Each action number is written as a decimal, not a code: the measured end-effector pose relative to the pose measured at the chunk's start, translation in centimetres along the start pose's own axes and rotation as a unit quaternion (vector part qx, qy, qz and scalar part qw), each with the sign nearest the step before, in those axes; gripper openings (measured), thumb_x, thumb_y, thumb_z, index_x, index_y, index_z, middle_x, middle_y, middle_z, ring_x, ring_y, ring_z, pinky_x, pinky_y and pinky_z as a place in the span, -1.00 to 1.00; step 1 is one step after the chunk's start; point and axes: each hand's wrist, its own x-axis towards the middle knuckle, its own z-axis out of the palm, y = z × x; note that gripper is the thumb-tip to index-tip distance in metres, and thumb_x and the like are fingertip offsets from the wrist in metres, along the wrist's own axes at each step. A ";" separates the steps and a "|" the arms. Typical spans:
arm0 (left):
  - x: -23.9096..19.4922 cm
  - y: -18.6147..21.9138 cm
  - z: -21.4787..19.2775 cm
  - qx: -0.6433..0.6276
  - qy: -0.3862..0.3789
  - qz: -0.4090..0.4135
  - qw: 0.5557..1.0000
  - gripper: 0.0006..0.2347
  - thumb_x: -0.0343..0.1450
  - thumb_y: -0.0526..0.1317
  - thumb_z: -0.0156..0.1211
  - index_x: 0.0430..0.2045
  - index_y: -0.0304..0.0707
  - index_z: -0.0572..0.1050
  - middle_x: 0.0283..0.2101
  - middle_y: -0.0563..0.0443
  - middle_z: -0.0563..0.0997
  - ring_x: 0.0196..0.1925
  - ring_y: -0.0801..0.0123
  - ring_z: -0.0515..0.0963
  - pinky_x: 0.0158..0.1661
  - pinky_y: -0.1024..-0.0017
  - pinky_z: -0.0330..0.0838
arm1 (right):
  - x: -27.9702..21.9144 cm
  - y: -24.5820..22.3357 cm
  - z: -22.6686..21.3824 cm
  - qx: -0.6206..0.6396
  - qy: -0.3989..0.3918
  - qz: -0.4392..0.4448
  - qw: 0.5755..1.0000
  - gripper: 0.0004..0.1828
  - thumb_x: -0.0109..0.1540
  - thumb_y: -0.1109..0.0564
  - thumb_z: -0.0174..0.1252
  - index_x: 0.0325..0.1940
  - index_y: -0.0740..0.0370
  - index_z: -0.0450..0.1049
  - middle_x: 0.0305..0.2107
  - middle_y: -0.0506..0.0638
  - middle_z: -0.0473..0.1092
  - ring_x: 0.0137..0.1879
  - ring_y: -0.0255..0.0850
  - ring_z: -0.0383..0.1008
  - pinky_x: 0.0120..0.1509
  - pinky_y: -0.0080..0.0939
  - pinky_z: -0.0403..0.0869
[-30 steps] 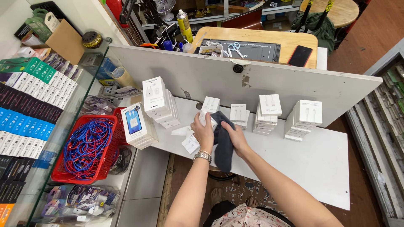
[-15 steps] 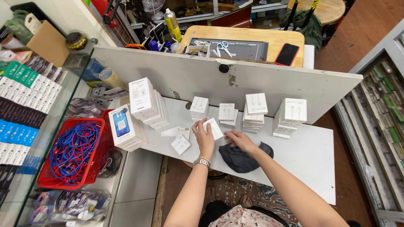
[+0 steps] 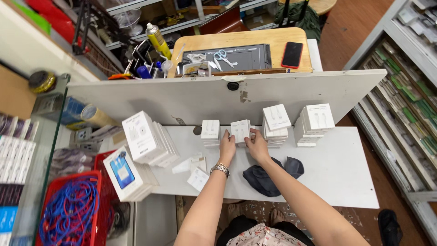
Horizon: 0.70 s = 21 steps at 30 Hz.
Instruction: The person wipes small white boxes with a dark cloth on a counter and then places them onto a glass shelf. The person handles the boxes one at a time, wiping each before stacking them on the shelf.
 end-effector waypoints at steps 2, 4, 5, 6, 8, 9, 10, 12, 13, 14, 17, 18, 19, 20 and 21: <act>1.5 -0.5 0.1 0.013 -0.030 0.000 0.999 -0.50 0.48 -0.20 -0.03 0.33 -0.46 0.21 -0.13 -0.51 0.64 -0.06 -0.12 0.66 0.00 0.17 0.47 | 0.6 0.1 0.4 -0.055 0.034 -0.003 0.998 -0.45 0.23 0.15 0.18 0.29 0.37 0.33 -0.23 0.21 0.55 -0.14 0.04 0.60 0.03 -0.05 0.50; 2.7 -0.9 0.3 0.044 -0.028 0.071 0.996 -0.52 0.50 -0.18 0.02 0.30 -0.54 0.25 -0.10 -0.49 0.62 -0.02 -0.11 0.63 0.02 0.18 0.45 | 0.8 0.5 0.9 -0.139 0.081 -0.071 0.984 -0.42 0.17 0.18 0.24 0.24 0.45 0.34 -0.06 0.35 0.44 0.05 0.20 0.47 0.16 0.04 0.41; 3.2 -0.9 0.3 0.059 -0.032 0.081 0.994 -0.54 0.50 -0.18 0.04 0.26 -0.53 0.29 -0.10 -0.47 0.62 -0.02 -0.12 0.63 0.01 0.18 0.46 | 1.0 0.7 1.2 -0.181 0.103 -0.103 0.973 -0.41 0.14 0.20 0.28 0.22 0.49 0.35 0.03 0.42 0.39 0.14 0.28 0.41 0.23 0.08 0.37; 3.3 -0.9 0.4 0.072 -0.037 0.089 0.993 -0.56 0.50 -0.18 0.06 0.23 -0.51 0.33 -0.09 -0.45 0.63 -0.02 -0.12 0.63 0.00 0.18 0.46 | 1.0 1.0 1.4 -0.191 0.105 -0.092 0.972 -0.39 0.15 0.20 0.26 0.24 0.50 0.32 0.06 0.43 0.37 0.17 0.29 0.38 0.27 0.09 0.34; 3.3 -0.5 0.4 0.088 -0.049 0.084 0.991 -0.61 0.48 -0.17 0.08 0.17 -0.43 0.42 -0.11 -0.40 0.65 -0.05 -0.10 0.64 -0.03 0.18 0.47 | 0.8 1.4 1.8 -0.210 0.108 -0.070 0.969 -0.36 0.17 0.20 0.21 0.29 0.52 0.28 0.12 0.43 0.33 0.24 0.30 0.33 0.35 0.10 0.28; 2.9 -0.3 0.5 0.091 -0.055 0.071 0.992 -0.63 0.47 -0.18 0.08 0.15 -0.37 0.46 -0.13 -0.36 0.67 -0.08 -0.07 0.65 -0.05 0.19 0.48 | 0.5 1.4 1.9 -0.210 0.107 -0.059 0.970 -0.37 0.17 0.21 0.21 0.30 0.51 0.28 0.11 0.43 0.34 0.24 0.30 0.34 0.35 0.10 0.29; 2.6 0.1 0.5 0.094 -0.059 0.059 0.992 -0.64 0.45 -0.18 0.07 0.12 -0.31 0.50 -0.16 -0.32 0.69 -0.11 -0.05 0.66 -0.06 0.20 0.49 | 0.3 1.1 1.9 -0.209 0.105 -0.049 0.971 -0.37 0.17 0.22 0.20 0.30 0.51 0.29 0.11 0.43 0.34 0.23 0.30 0.35 0.36 0.11 0.29; 2.1 0.8 0.5 0.068 -0.061 0.078 0.993 -0.63 0.43 -0.19 0.10 0.12 -0.30 0.50 -0.15 -0.32 0.68 -0.10 -0.02 0.68 -0.05 0.22 0.50 | -0.2 0.3 1.9 -0.203 0.112 -0.035 0.972 -0.38 0.18 0.24 0.17 0.31 0.51 0.28 0.11 0.44 0.34 0.24 0.31 0.35 0.35 0.11 0.30; 2.0 1.0 0.5 0.054 -0.062 0.087 0.993 -0.63 0.41 -0.20 0.11 0.12 -0.29 0.49 -0.15 -0.32 0.68 -0.09 -0.01 0.69 -0.05 0.23 0.51 | -0.6 -0.3 1.9 -0.199 0.119 -0.030 0.972 -0.38 0.18 0.25 0.16 0.32 0.51 0.26 0.13 0.44 0.33 0.25 0.32 0.33 0.35 0.11 0.31; 2.0 1.2 0.6 0.054 -0.071 0.098 0.991 -0.63 0.41 -0.20 0.12 0.12 -0.29 0.50 -0.13 -0.31 0.68 -0.08 -0.01 0.68 -0.05 0.22 0.51 | -1.1 -0.9 1.7 -0.197 0.126 -0.026 0.972 -0.38 0.19 0.27 0.14 0.33 0.51 0.25 0.15 0.45 0.31 0.26 0.33 0.32 0.35 0.11 0.31; 2.0 1.6 0.9 0.054 -0.106 0.105 0.987 -0.62 0.44 -0.22 0.11 0.17 -0.27 0.46 -0.04 -0.29 0.65 -0.02 -0.02 0.65 0.00 0.21 0.48 | -2.8 -2.9 0.9 -0.223 0.155 -0.085 0.959 -0.32 0.17 0.31 0.11 0.36 0.56 0.14 0.12 0.54 0.32 0.21 0.42 0.33 0.28 0.17 0.33; 2.1 1.8 1.1 0.052 -0.123 0.092 0.987 -0.61 0.46 -0.21 0.08 0.21 -0.26 0.43 0.02 -0.28 0.62 0.03 -0.01 0.62 0.04 0.20 0.46 | -3.1 -3.6 0.5 -0.225 0.136 -0.068 0.962 -0.30 0.20 0.29 0.09 0.40 0.56 0.08 0.06 0.56 0.34 0.17 0.42 0.36 0.25 0.18 0.35; 2.1 2.1 1.2 0.051 -0.140 0.079 0.986 -0.60 0.48 -0.21 0.06 0.25 -0.24 0.39 0.08 -0.26 0.59 0.09 -0.01 0.59 0.09 0.20 0.44 | -3.3 -4.3 0.2 -0.227 0.117 -0.051 0.965 -0.28 0.23 0.27 0.07 0.43 0.55 0.03 0.00 0.58 0.36 0.12 0.43 0.40 0.23 0.18 0.37; 1.7 2.3 1.0 0.063 -0.108 0.129 0.984 -0.58 0.47 -0.22 0.11 0.25 -0.32 0.36 0.12 -0.33 0.54 0.14 -0.07 0.53 0.12 0.16 0.37 | -3.6 -4.9 0.0 -0.228 0.093 -0.036 0.968 -0.26 0.26 0.26 0.05 0.47 0.54 -0.03 -0.06 0.60 0.37 0.08 0.43 0.43 0.20 0.19 0.40; 1.0 2.7 0.9 0.075 -0.077 0.179 0.978 -0.55 0.46 -0.22 0.16 0.26 -0.41 0.33 0.17 -0.39 0.49 0.19 -0.14 0.47 0.16 0.12 0.31 | -4.1 -5.3 -0.2 -0.230 0.098 -0.060 0.966 -0.27 0.25 0.26 0.05 0.45 0.57 -0.01 -0.09 0.62 0.37 0.04 0.45 0.43 0.16 0.22 0.40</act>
